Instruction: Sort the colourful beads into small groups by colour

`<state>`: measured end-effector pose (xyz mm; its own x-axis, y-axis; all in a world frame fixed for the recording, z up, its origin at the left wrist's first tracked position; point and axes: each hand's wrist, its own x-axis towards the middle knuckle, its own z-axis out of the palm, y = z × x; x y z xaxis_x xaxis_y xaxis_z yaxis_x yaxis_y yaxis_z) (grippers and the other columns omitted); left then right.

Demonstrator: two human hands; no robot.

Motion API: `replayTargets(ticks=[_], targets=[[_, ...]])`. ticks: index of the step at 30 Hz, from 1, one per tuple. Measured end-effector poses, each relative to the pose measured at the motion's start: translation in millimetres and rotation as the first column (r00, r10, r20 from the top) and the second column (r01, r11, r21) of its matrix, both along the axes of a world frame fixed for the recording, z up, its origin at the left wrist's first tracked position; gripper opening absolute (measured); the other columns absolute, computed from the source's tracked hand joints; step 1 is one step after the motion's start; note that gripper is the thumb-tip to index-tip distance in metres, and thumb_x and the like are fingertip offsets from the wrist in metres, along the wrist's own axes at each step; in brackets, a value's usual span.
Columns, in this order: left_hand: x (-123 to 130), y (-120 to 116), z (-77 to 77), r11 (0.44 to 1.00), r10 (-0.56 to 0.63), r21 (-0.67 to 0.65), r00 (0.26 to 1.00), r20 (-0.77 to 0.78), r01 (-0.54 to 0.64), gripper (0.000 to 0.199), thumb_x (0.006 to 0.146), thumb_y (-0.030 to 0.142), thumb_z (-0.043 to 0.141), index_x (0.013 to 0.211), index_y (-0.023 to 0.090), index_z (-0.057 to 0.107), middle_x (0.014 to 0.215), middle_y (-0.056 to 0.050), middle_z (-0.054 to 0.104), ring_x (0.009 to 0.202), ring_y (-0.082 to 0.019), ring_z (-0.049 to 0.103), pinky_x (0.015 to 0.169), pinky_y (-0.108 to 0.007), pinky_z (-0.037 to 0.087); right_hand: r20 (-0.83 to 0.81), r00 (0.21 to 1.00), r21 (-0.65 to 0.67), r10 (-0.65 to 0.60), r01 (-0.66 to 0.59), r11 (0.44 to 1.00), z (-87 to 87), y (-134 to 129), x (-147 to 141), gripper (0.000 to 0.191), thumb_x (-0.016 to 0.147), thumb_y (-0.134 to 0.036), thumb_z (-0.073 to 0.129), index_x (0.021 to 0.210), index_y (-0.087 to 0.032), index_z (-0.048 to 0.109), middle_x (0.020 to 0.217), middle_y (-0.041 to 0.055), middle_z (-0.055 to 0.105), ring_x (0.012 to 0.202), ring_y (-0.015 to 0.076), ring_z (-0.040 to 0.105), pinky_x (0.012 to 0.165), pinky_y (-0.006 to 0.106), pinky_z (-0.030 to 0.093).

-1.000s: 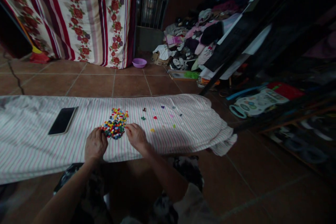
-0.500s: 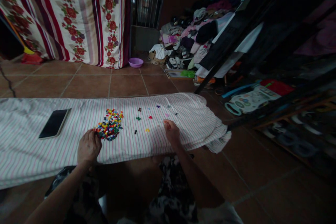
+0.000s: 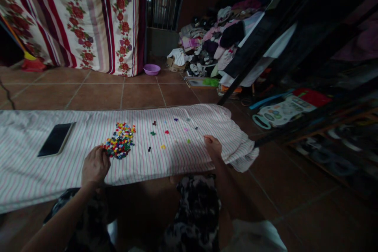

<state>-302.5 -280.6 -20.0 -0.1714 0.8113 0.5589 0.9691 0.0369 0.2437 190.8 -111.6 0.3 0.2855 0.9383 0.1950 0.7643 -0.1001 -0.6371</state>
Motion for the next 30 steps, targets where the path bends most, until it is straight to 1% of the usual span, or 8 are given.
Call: replayTargets(ticks=[3, 8, 12, 17, 20, 23, 26, 30], targets=[[-1.5, 0.2, 0.5, 1.000, 0.003, 0.008, 0.998, -0.058, -0.002, 0.027, 0.085, 0.025, 0.040, 0.108, 0.013, 0.050, 0.106, -0.017, 0.060, 0.107, -0.028, 0.055, 0.092, -0.045, 0.046, -0.003, 1.000, -0.044, -0.022, 0.022, 0.999, -0.1, 6.1, 2.5, 0.034, 0.077, -0.028, 0.044, 0.096, -0.018, 0.070, 0.093, 0.0070, 0.070, 0.090, 0.0207, 0.061, 0.085, 0.031, 0.045], [-2.0, 0.5, 0.8, 1.000, -0.002, 0.013, 0.994, -0.112, 0.004, 0.027, 0.086, 0.025, 0.039, 0.107, 0.013, 0.050, 0.105, -0.017, 0.060, 0.105, -0.028, 0.056, 0.092, -0.043, 0.047, 0.010, 0.998, -0.055, -0.061, 0.061, 0.997, 1.4, 16.1, -0.6, 0.027, 0.077, -0.025, 0.048, 0.095, -0.019, 0.068, 0.083, 0.0051, 0.068, 0.081, 0.0189, 0.062, 0.076, 0.027, 0.045], [-1.5, 0.4, -0.6, 1.000, 0.001, 0.006, 0.995, -0.099, -0.001, 0.025, 0.085, 0.025, 0.040, 0.105, 0.014, 0.050, 0.104, -0.015, 0.060, 0.106, -0.028, 0.055, 0.093, -0.044, 0.046, 0.021, 0.996, -0.059, -0.091, 0.092, 0.994, -2.2, 21.8, -1.5, 0.023, 0.076, -0.023, 0.051, 0.092, -0.019, 0.067, 0.081, 0.0049, 0.067, 0.078, 0.0176, 0.061, 0.071, 0.025, 0.044], [-1.1, 0.8, 0.6, 1.000, 0.007, 0.017, 0.997, -0.081, -0.005, 0.023, 0.085, 0.025, 0.041, 0.104, 0.015, 0.051, 0.104, -0.015, 0.060, 0.104, -0.026, 0.056, 0.093, -0.043, 0.046, 0.060, 0.994, -0.041, -0.089, 0.092, 0.995, -11.0, 27.6, 3.4, 0.023, 0.076, -0.022, 0.050, 0.088, -0.018, 0.069, 0.079, 0.0051, 0.067, 0.074, 0.0171, 0.059, 0.068, 0.024, 0.042], [-0.9, 0.9, 1.6, 1.000, 0.008, 0.017, 0.995, -0.104, -0.006, 0.024, 0.086, 0.025, 0.041, 0.104, 0.015, 0.051, 0.103, -0.015, 0.060, 0.103, -0.027, 0.057, 0.092, -0.043, 0.047, 0.085, 0.995, -0.034, -0.053, 0.056, 0.998, -14.9, 30.0, 6.3, 0.025, 0.076, -0.022, 0.048, 0.086, -0.019, 0.071, 0.079, 0.0050, 0.068, 0.075, 0.0175, 0.059, 0.070, 0.025, 0.042], [-1.0, 0.7, 1.7, 1.000, 0.006, 0.012, 0.994, -0.105, -0.005, 0.024, 0.086, 0.025, 0.040, 0.104, 0.014, 0.051, 0.103, -0.016, 0.060, 0.105, -0.027, 0.056, 0.093, -0.044, 0.047, 0.111, 0.994, -0.020, -0.014, 0.016, 1.000, -16.4, 30.7, 7.9, 0.028, 0.076, -0.021, 0.047, 0.088, -0.019, 0.073, 0.084, 0.0057, 0.070, 0.082, 0.0186, 0.059, 0.078, 0.027, 0.043], [-1.1, 0.4, 1.6, 1.000, 0.006, -0.005, 0.995, -0.096, -0.006, 0.023, 0.086, 0.025, 0.040, 0.103, 0.014, 0.051, 0.103, -0.016, 0.059, 0.104, -0.027, 0.056, 0.093, -0.044, 0.046, 0.120, 0.993, -0.032, -0.003, 0.007, 0.999, -15.8, 30.4, 8.6, 0.032, 0.076, -0.021, 0.046, 0.093, -0.018, 0.073, 0.089, 0.0067, 0.070, 0.087, 0.0196, 0.059, 0.083, 0.028, 0.044], [0.4, -0.1, 2.5, 1.000, 0.017, -0.012, 0.995, -0.098, -0.018, 0.022, 0.087, 0.026, 0.040, 0.103, 0.015, 0.050, 0.103, -0.015, 0.059, 0.103, -0.027, 0.056, 0.091, -0.043, 0.046, 0.128, 0.992, -0.060, -0.016, 0.023, 0.998, -15.3, 29.7, 8.1, 0.035, 0.077, -0.021, 0.044, 0.096, -0.016, 0.074, 0.089, 0.0081, 0.069, 0.086, 0.0200, 0.059, 0.083, 0.028, 0.044]])
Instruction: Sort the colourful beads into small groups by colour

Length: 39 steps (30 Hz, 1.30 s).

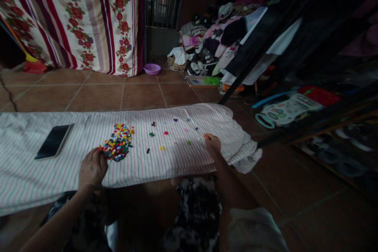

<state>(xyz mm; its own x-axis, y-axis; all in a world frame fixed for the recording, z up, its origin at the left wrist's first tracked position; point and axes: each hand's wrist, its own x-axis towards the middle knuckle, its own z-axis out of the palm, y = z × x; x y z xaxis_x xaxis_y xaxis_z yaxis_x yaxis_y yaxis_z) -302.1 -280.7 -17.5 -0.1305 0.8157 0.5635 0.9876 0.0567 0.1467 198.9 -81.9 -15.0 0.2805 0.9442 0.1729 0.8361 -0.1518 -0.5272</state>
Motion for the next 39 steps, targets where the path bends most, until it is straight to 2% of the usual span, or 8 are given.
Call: replayTargets(ticks=[12, 18, 24, 29, 39], targets=[[-2.3, 0.2, -2.7, 0.998, -0.058, 0.011, 0.993, 0.101, 0.057, 0.025, 0.081, 0.025, 0.042, 0.104, 0.018, 0.050, 0.105, -0.013, 0.059, 0.107, -0.028, 0.055, 0.093, -0.048, 0.043, 0.074, 0.997, 0.025, -0.024, 0.022, 0.999, -3.1, -2.9, -6.0, 0.027, 0.080, -0.024, 0.050, 0.096, -0.017, 0.071, 0.083, 0.0060, 0.064, 0.078, 0.0172, 0.053, 0.074, 0.026, 0.040], [-1.2, 0.9, -3.6, 1.000, 0.007, 0.018, 0.999, 0.046, -0.008, 0.025, 0.085, 0.026, 0.040, 0.105, 0.016, 0.050, 0.105, -0.015, 0.060, 0.104, -0.027, 0.056, 0.091, -0.044, 0.046, 0.088, 0.993, 0.031, -0.081, 0.079, 0.996, -3.3, -4.0, -11.6, 0.024, 0.082, -0.023, 0.051, 0.093, -0.017, 0.071, 0.085, 0.0064, 0.061, 0.076, 0.0164, 0.051, 0.068, 0.025, 0.037], [-0.3, 0.7, -1.9, 1.000, 0.015, 0.007, 0.998, 0.055, -0.015, 0.025, 0.084, 0.025, 0.041, 0.106, 0.017, 0.051, 0.106, -0.014, 0.060, 0.104, -0.027, 0.057, 0.091, -0.045, 0.046, 0.063, 0.997, 0.085, -0.037, 0.031, 0.996, -7.5, -9.6, -10.4, 0.029, 0.082, -0.020, 0.046, 0.099, -0.018, 0.070, 0.089, 0.0068, 0.061, 0.084, 0.0181, 0.051, 0.073, 0.026, 0.038], [0.2, 1.0, 0.7, 1.000, 0.006, 0.018, 1.000, 0.023, -0.006, 0.024, 0.086, 0.026, 0.039, 0.104, 0.015, 0.050, 0.104, -0.015, 0.060, 0.102, -0.026, 0.057, 0.090, -0.043, 0.047, 0.052, 0.998, 0.109, -0.044, 0.038, 0.993, -8.8, -12.2, -11.8, 0.036, 0.082, -0.020, 0.041, 0.106, -0.016, 0.067, 0.092, 0.0080, 0.060, 0.084, 0.0189, 0.050, 0.073, 0.027, 0.039], [2.1, 0.1, 0.3, 1.000, 0.013, 0.027, 0.999, 0.051, -0.014, 0.026, 0.085, 0.026, 0.040, 0.107, 0.017, 0.050, 0.106, -0.014, 0.060, 0.105, -0.027, 0.056, 0.093, -0.044, 0.045, 0.016, 1.000, 0.143, -0.022, 0.019, 0.989, -10.2, -17.1, -10.6, 0.038, 0.080, -0.023, 0.038, 0.106, -0.014, 0.065, 0.096, 0.0092, 0.060, 0.088, 0.0204, 0.051, 0.079, 0.029, 0.040]])
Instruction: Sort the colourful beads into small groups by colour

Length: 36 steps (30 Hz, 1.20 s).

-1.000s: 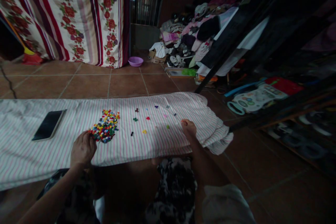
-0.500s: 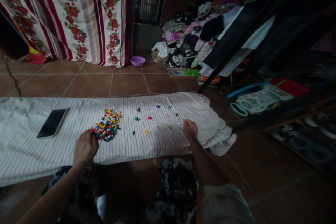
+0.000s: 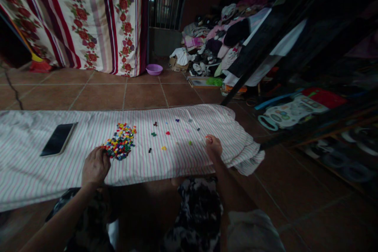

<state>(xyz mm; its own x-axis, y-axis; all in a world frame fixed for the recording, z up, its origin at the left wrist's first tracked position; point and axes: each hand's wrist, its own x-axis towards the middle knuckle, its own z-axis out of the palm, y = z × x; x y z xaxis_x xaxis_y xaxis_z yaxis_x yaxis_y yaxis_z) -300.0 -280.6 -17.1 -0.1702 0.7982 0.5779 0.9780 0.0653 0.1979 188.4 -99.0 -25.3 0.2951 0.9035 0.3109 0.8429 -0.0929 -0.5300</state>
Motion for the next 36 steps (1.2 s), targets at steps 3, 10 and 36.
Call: replayTargets(ticks=[3, 10, 36], targets=[[0.2, -0.5, 0.2, 1.000, -0.003, -0.007, 1.000, 0.019, 0.003, 0.026, 0.085, 0.026, 0.040, 0.108, 0.017, 0.049, 0.106, -0.014, 0.060, 0.106, -0.027, 0.056, 0.093, -0.045, 0.045, -0.014, 1.000, 0.005, -0.003, 0.003, 1.000, 0.8, -0.5, 0.3, 0.039, 0.079, -0.024, 0.037, 0.105, -0.015, 0.065, 0.095, 0.0089, 0.061, 0.090, 0.0210, 0.051, 0.082, 0.031, 0.041], [-1.9, 0.3, -3.2, 1.000, -0.021, -0.011, 0.999, 0.033, 0.022, 0.030, 0.083, 0.024, 0.040, 0.111, 0.017, 0.049, 0.106, -0.014, 0.059, 0.107, -0.028, 0.055, 0.093, -0.046, 0.044, -0.118, 0.993, 0.035, -0.027, 0.032, 0.999, -0.2, 1.1, 4.6, 0.045, 0.074, -0.024, 0.035, 0.106, -0.014, 0.065, 0.098, 0.0095, 0.064, 0.093, 0.0219, 0.055, 0.086, 0.034, 0.044], [-1.7, -0.2, -1.3, 0.999, -0.050, -0.015, 0.994, 0.094, 0.052, 0.029, 0.080, 0.025, 0.042, 0.107, 0.018, 0.051, 0.106, -0.014, 0.060, 0.107, -0.030, 0.054, 0.093, -0.048, 0.043, -0.114, 0.993, 0.084, 0.031, -0.021, 0.996, -3.5, -34.9, -5.7, 0.040, 0.080, -0.029, 0.036, 0.100, -0.015, 0.068, 0.103, 0.0109, 0.065, 0.097, 0.0220, 0.056, 0.089, 0.035, 0.044]])
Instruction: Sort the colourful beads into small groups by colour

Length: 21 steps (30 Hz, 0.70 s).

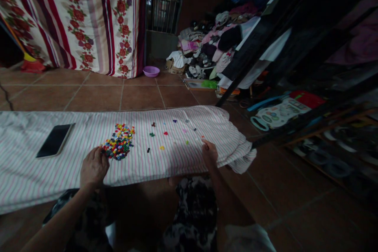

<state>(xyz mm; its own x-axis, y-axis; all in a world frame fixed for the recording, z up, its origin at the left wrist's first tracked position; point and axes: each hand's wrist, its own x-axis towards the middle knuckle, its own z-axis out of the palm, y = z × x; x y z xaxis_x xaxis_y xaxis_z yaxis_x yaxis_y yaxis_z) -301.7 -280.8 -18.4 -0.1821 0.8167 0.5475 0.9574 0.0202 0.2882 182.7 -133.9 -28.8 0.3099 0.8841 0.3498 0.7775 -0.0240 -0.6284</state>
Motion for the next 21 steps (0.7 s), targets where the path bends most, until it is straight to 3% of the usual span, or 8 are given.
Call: replayTargets(ticks=[11, 15, 21], targets=[[0.5, 0.1, 0.7, 1.000, 0.026, 0.004, 1.000, -0.011, -0.026, 0.026, 0.081, 0.026, 0.040, 0.103, 0.017, 0.050, 0.104, -0.014, 0.059, 0.104, -0.028, 0.055, 0.091, -0.047, 0.043, 0.075, 0.983, 0.204, 0.165, -0.177, 0.963, -6.1, -10.7, -4.9, 0.029, 0.082, -0.021, 0.039, 0.088, -0.019, 0.067, 0.092, 0.0082, 0.064, 0.090, 0.0197, 0.057, 0.084, 0.036, 0.049], [1.3, -0.3, 1.3, 0.999, 0.039, -0.008, 0.999, -0.017, -0.039, 0.023, 0.082, 0.027, 0.040, 0.101, 0.017, 0.050, 0.104, -0.014, 0.059, 0.104, -0.027, 0.055, 0.091, -0.045, 0.043, 0.146, 0.914, 0.267, 0.378, -0.404, 0.875, 4.0, -18.3, -24.3, 0.029, 0.084, -0.018, 0.040, 0.091, -0.021, 0.069, 0.092, 0.0083, 0.062, 0.090, 0.0204, 0.058, 0.082, 0.037, 0.051], [1.7, 0.5, 2.5, 0.997, 0.073, -0.007, 0.996, -0.045, -0.073, 0.022, 0.082, 0.026, 0.040, 0.100, 0.017, 0.050, 0.101, -0.013, 0.060, 0.100, -0.026, 0.056, 0.089, -0.043, 0.044, 0.192, 0.680, 0.082, 0.708, -0.730, 0.679, 25.8, -45.0, -87.4, 0.031, 0.086, -0.016, 0.045, 0.108, -0.022, 0.066, 0.101, 0.0084, 0.062, 0.097, 0.0194, 0.058, 0.086, 0.034, 0.051]])
